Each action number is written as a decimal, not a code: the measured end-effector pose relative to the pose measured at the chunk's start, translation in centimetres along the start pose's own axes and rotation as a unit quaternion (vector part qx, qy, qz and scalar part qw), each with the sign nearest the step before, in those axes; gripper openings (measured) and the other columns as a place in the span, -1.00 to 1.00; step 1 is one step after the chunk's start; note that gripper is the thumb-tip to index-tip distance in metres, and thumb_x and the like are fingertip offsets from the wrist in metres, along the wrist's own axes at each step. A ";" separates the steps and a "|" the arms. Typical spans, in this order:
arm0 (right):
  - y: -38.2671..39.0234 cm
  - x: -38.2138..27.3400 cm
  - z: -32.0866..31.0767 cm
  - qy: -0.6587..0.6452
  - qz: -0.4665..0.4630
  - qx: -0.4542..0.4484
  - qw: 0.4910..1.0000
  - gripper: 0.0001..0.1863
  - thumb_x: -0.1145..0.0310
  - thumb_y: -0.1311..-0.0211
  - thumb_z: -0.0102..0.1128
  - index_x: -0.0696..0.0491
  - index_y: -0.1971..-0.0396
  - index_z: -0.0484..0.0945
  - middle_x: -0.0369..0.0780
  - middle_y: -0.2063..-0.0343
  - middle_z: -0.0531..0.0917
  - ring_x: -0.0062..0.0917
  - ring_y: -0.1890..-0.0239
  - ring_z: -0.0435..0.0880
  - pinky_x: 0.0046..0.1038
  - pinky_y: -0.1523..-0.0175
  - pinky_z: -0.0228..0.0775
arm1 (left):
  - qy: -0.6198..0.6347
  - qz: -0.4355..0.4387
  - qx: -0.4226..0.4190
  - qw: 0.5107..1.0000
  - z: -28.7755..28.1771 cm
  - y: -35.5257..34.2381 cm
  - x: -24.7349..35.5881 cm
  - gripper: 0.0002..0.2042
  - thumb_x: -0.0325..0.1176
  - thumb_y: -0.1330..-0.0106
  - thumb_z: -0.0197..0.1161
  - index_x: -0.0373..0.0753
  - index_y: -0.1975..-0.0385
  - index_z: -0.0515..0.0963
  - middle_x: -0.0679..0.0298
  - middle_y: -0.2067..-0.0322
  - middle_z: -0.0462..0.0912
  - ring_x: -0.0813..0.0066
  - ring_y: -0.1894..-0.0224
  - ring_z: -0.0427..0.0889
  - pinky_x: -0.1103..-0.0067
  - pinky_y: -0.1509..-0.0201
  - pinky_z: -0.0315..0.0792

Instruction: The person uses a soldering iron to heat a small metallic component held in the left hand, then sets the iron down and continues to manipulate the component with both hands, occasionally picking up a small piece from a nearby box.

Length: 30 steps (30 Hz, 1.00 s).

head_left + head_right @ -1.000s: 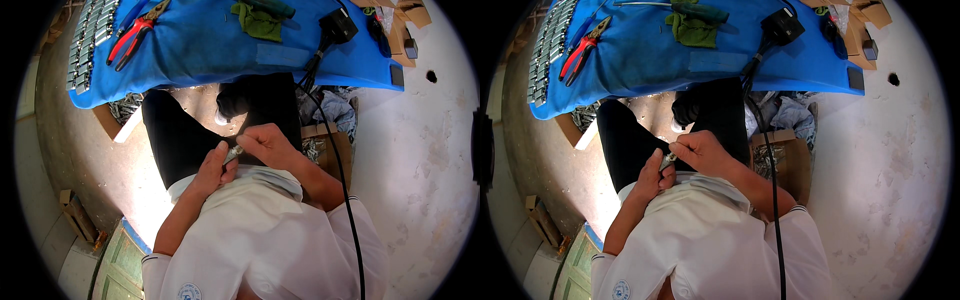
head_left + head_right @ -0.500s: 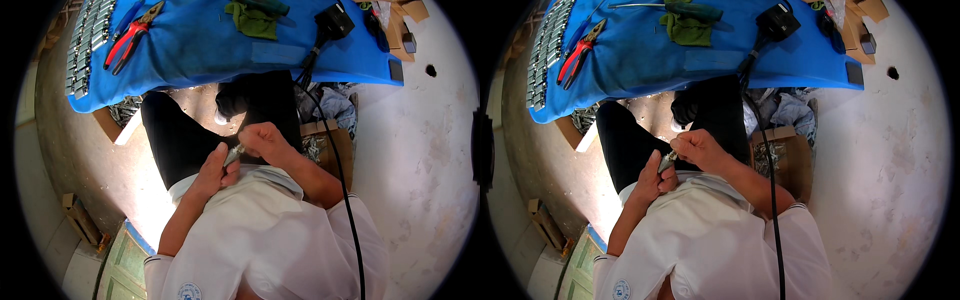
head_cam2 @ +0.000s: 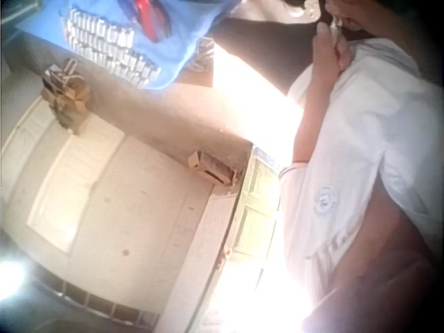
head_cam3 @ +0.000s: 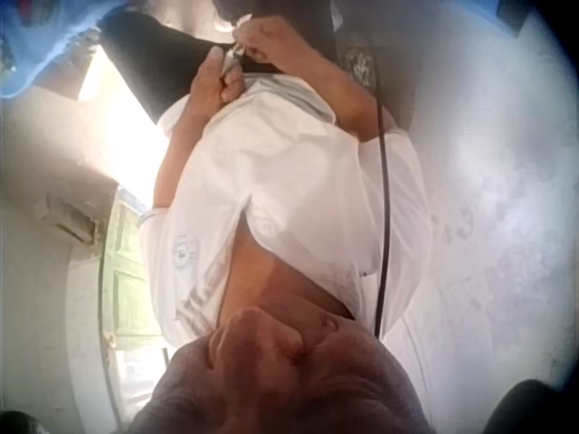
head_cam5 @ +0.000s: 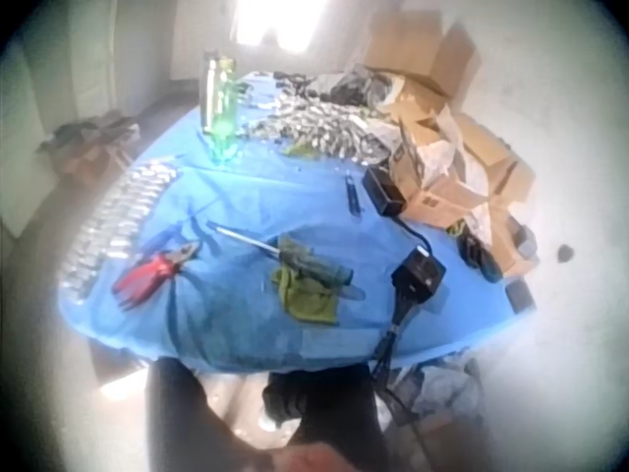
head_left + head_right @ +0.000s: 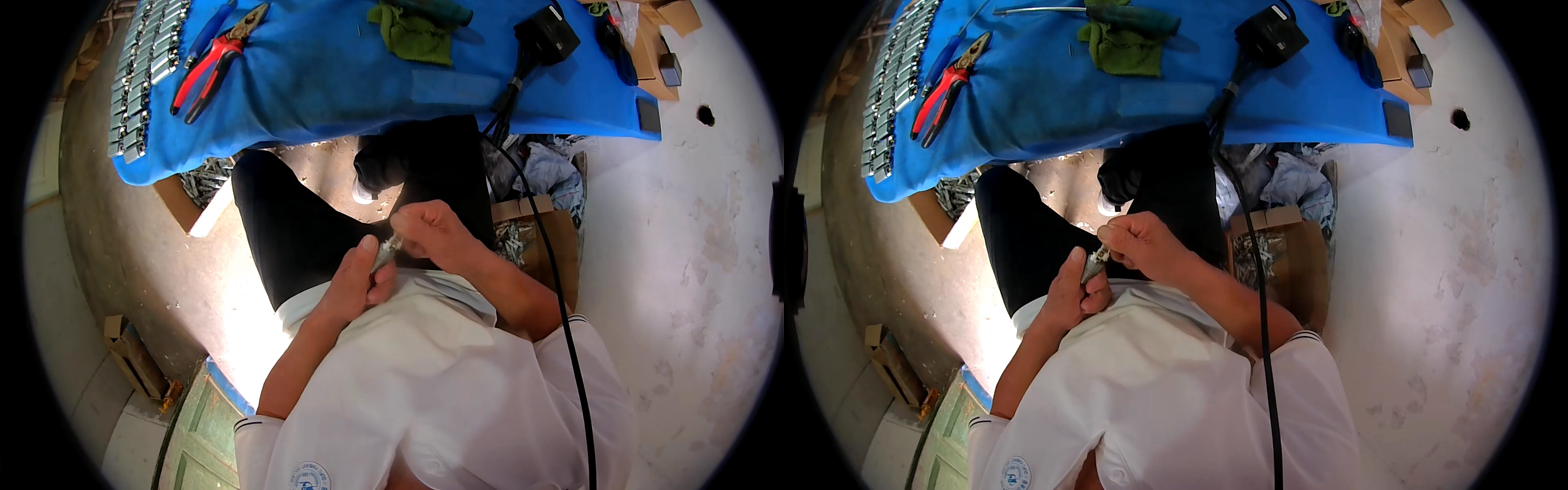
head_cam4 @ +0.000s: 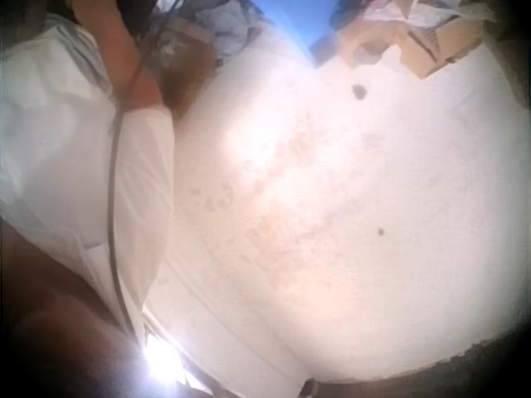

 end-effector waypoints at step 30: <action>0.8 -2.7 0.3 0.192 -0.112 0.026 0.975 -0.60 0.24 -0.34 0.01 0.12 0.68 0.36 -0.40 0.69 0.36 -0.77 0.60 0.27 -0.62 0.49 0.14 | -0.079 0.071 -0.034 0.994 0.2 -0.1 0.8 -0.43 0.16 -0.39 -0.19 -0.22 0.66 0.32 0.42 0.81 0.20 0.71 0.74 0.08 0.68 0.68 -0.06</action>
Point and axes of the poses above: each hand's wrist, its own y-axis away from the middle knuckle, its own z-axis out of the palm, x = y × z, the point moved 8 cm from there along -y, towards the middle knuckle
